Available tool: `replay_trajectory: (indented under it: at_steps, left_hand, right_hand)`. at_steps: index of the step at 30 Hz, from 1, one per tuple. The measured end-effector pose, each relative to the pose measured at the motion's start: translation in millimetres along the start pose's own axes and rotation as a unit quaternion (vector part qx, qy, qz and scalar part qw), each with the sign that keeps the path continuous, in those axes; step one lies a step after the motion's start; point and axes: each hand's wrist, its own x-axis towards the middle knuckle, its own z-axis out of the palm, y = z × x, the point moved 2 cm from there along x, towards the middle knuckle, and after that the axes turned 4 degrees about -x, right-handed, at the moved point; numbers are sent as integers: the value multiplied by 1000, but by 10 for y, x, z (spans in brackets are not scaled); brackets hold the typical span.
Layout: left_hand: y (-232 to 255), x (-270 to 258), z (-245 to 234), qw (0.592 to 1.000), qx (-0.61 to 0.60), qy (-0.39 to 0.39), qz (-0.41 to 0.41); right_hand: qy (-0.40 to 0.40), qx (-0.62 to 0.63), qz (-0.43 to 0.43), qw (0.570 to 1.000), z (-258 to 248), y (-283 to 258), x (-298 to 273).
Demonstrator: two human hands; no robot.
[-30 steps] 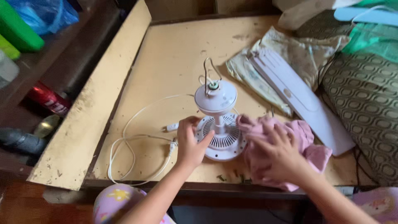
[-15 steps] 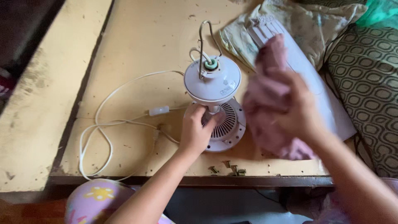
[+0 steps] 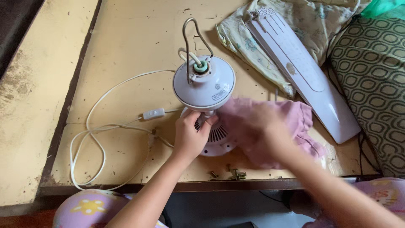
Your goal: The person removes a fan blade from the motor housing, then uses a screwdriver to loosen and remove a central screw. After detaching the blade, the person wipes the motor housing and base with a pink cloth.
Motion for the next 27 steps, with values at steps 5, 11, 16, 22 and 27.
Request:
replay_trajectory:
  at_steps: [5, 11, 16, 22, 27]
  left_hand:
    - [-4, -29, 29, 999, 28, 0, -44]
    - [-53, -72, 41, 999, 32, 18, 4]
    - [-146, -88, 78, 999, 10, 32, 15]
    - [-171, -228, 142, 996, 25, 34, 80]
    - [-255, -156, 114, 997, 45, 59, 15]
  right_hand:
    - [-71, 16, 39, 997, -93, 101, 133]
    - [-155, -20, 236, 959, 203, 62, -42]
    - [-45, 123, 76, 988, 120, -317, -70]
    - [-19, 63, 89, 994, 503, -139, 474]
    - [-17, 13, 103, 994, 638, -164, 314]
